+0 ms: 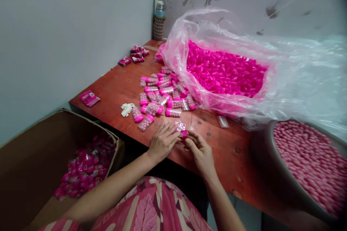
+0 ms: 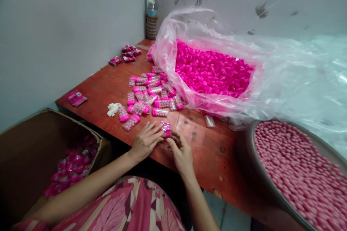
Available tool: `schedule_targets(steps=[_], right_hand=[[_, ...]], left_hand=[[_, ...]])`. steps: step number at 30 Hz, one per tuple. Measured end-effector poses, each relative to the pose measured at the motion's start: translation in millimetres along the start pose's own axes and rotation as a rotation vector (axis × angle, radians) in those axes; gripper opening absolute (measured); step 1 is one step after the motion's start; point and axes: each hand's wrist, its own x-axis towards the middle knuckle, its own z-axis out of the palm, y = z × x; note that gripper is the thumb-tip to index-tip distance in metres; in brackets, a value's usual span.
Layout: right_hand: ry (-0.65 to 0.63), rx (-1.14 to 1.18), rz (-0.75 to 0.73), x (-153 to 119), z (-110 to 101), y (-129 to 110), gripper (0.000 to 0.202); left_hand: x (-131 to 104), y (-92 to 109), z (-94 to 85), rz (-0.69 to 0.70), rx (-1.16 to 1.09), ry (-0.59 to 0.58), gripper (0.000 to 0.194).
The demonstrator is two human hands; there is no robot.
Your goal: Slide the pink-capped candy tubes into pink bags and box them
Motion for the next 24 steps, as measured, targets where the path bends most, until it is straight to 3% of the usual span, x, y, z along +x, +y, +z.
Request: schedule_targets(steps=[2, 5, 8, 10, 13, 19, 24], right_hand=[[-0.033, 0.094, 0.026, 5, 6, -6, 0.033], [-0.028, 0.139, 0.051, 11, 13, -12, 0.033], [-0.075, 0.111, 0.073, 14, 22, -16, 0.035], [-0.135, 0.054, 0.067, 16, 29, -17, 0.035], [-0.204, -0.164, 0.006, 23, 44, -19, 0.033], [-0.169, -0.955, -0.376, 39, 99, -25, 0.036], [-0.094, -1.389, -0.456, 47, 146, -23, 0.047]], left_hand=[[0, 8, -7.6, -0.082, -0.155, 0.019, 0.033], [1, 18, -20.7, -0.401, -0.536, 0.032, 0.043], [-2, 21, -29.7, -0.731, -0.991, -0.057, 0.037], [-7, 19, -34.6, -0.876, -1.185, -0.038, 0.033], [-18, 15, -46.3, -0.991, -1.220, 0.099, 0.025], [-46, 4, -77.7, -1.112, -1.042, 0.311, 0.020], [-60, -8, -91.3, -1.170, -1.072, 0.465, 0.018]])
